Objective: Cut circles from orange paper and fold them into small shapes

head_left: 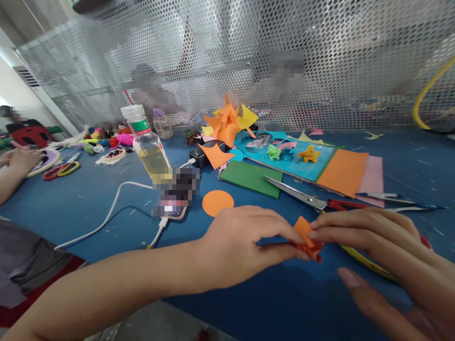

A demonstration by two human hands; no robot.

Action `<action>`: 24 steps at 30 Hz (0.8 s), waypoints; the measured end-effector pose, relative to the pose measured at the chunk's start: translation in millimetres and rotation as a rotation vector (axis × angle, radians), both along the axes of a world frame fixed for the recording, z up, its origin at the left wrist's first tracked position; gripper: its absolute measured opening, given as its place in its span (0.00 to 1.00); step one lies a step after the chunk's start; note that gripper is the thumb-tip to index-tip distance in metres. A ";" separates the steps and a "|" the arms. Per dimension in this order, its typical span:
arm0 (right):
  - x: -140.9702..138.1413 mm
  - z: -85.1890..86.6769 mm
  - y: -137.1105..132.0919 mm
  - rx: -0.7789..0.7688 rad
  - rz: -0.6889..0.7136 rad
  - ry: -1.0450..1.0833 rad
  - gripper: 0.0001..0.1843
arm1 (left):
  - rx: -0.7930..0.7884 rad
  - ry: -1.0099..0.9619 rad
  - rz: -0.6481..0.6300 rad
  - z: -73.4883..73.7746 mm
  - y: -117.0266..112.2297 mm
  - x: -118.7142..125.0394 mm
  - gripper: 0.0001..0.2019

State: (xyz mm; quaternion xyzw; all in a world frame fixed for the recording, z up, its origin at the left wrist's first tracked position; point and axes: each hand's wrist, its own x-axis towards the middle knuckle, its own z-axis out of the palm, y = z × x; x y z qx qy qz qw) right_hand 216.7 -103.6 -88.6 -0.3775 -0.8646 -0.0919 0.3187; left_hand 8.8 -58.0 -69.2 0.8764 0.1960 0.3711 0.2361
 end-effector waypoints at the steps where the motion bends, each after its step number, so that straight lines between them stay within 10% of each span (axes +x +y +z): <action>1: 0.0 -0.9 0.4 0.007 -0.008 0.015 0.15 | -0.011 -0.017 -0.011 0.5 0.3 0.1 0.05; 24: -6.8 1.0 4.8 -0.044 -0.014 0.132 0.08 | -0.150 0.071 0.024 -4.3 -3.9 1.0 0.12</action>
